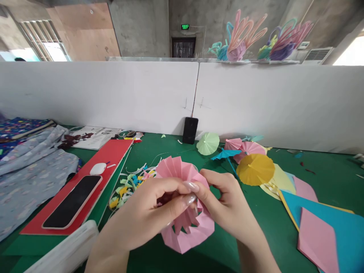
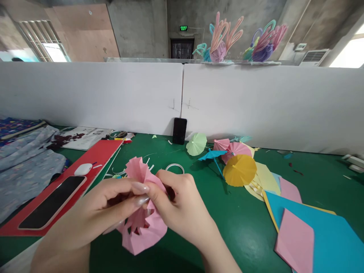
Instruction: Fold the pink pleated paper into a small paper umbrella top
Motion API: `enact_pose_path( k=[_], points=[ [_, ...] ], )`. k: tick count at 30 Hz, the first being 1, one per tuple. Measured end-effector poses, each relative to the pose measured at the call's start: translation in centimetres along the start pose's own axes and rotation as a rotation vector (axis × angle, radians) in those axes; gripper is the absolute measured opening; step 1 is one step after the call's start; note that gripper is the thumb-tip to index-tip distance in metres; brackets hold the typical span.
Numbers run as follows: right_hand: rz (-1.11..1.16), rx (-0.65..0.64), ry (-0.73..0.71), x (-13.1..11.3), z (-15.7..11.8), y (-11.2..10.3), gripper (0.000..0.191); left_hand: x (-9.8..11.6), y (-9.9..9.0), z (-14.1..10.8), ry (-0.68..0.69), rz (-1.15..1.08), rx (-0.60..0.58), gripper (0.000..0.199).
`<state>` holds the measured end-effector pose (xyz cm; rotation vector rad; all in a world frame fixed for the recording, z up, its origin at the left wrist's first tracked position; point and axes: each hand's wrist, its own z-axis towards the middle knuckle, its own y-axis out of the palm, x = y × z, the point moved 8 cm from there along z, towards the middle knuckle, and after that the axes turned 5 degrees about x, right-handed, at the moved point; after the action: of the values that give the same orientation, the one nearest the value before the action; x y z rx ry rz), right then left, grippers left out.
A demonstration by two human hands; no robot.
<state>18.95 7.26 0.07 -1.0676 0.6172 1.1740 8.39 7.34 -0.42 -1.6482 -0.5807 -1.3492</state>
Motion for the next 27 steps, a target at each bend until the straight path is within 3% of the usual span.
enact_pose_path(
  k=[5, 7, 12, 16, 18, 21, 24, 27],
  points=[
    [0.151, 0.096, 0.054, 0.4, 0.4, -0.7, 0.043, 0.2, -0.4, 0.1, -0.048, -0.035, 0.073, 0.023],
    [0.178, 0.137, 0.072, 0.7, 0.5, -1.1, 0.044, 0.5, -1.2, 0.0, -0.034, -0.029, 0.176, 0.023],
    [0.217, 0.167, 0.107, 1.2, 0.6, -1.3, 0.045, 0.6, -5.0, -0.9, 0.045, 0.059, 0.579, 0.014],
    [0.229, 0.195, 0.096, 1.2, 0.7, -1.4, 0.045, 0.0, -7.0, -0.6, 0.108, 0.196, 0.717, 0.027],
    [0.247, 0.202, 0.097, 1.2, 0.8, -1.5, 0.045, -0.5, -7.3, -0.2, 0.099, 0.212, 0.708, 0.047],
    [0.275, 0.184, 0.102, 1.3, 0.8, -1.6, 0.043, -1.6, -6.6, 0.7, 0.013, 0.065, 0.554, 0.064],
    [0.273, 0.132, 0.093, 1.4, 0.8, -1.7, 0.04, -1.7, -5.5, 1.0, -0.024, -0.045, 0.41, 0.062],
    [0.26, 0.063, 0.07, 1.5, 0.9, -1.8, 0.037, -1.4, -5.5, 0.9, 0.0, 0.029, 0.407, 0.057]
  ],
)
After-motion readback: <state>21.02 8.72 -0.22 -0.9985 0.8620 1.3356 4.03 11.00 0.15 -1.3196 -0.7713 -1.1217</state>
